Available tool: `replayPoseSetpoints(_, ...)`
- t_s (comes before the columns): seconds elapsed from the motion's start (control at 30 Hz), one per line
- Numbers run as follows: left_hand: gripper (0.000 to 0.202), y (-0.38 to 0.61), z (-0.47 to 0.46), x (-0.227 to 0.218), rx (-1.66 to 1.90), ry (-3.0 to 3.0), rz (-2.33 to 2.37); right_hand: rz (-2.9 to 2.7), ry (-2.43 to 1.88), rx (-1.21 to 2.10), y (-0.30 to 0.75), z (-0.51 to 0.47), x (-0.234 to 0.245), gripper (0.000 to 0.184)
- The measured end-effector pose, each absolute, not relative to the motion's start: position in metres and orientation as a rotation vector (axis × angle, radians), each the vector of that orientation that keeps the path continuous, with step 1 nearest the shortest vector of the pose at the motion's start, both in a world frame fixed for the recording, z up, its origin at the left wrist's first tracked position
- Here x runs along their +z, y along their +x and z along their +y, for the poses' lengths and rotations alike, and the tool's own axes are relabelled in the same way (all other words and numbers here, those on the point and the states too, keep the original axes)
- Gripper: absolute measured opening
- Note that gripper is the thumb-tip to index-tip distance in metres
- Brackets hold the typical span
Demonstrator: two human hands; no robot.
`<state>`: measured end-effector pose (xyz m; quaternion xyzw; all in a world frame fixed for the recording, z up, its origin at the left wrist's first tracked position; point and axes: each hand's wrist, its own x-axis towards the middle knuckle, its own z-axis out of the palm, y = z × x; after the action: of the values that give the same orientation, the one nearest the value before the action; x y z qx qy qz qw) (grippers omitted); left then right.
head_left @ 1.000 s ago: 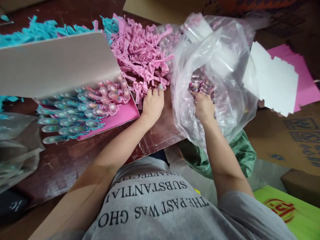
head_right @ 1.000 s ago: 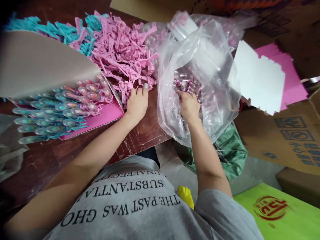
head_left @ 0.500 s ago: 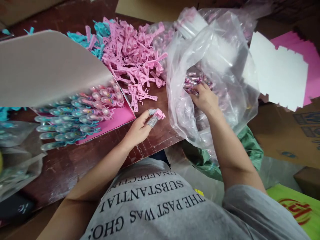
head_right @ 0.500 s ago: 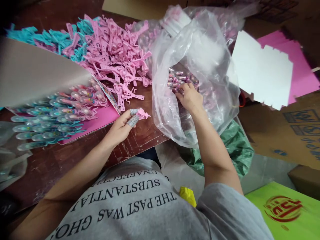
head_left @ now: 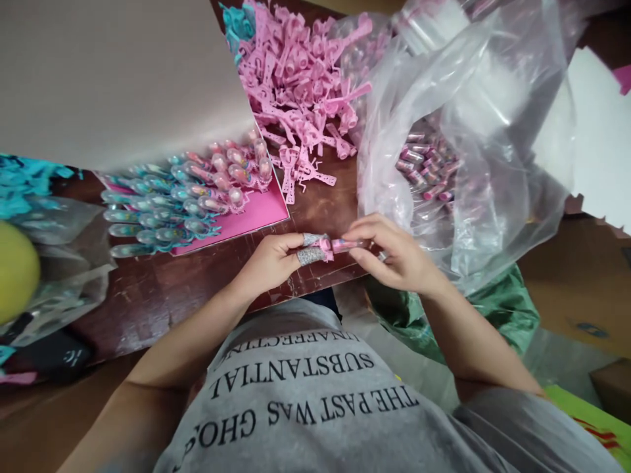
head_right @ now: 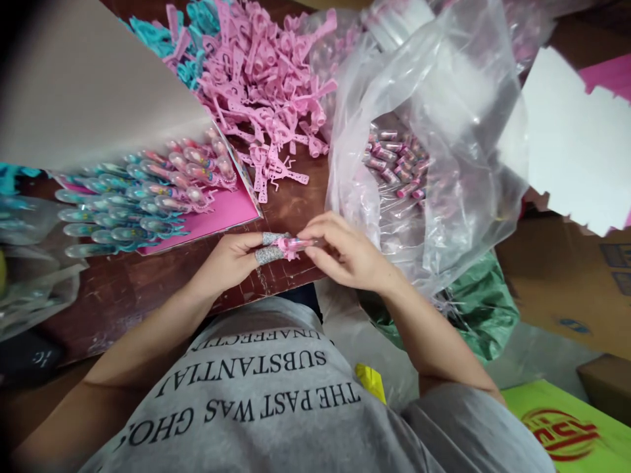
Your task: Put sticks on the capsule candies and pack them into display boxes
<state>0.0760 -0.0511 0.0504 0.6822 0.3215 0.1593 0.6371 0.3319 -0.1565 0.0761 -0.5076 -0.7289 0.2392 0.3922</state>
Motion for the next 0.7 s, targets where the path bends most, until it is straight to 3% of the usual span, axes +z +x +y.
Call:
replayPoseSetpoints(0.43,0.018,0.067,-0.057,0.066,0.466,1.847,0.680,-2.136,-1.231,0.243,0.317,-0.150,0.078,0.033)
replayPoseSetpoints(0.7,0.021,0.067,-0.071,0.059,0.611,2.370,0.761,-1.847,-1.336,0.512,0.305,-0.161,0.065,0.023)
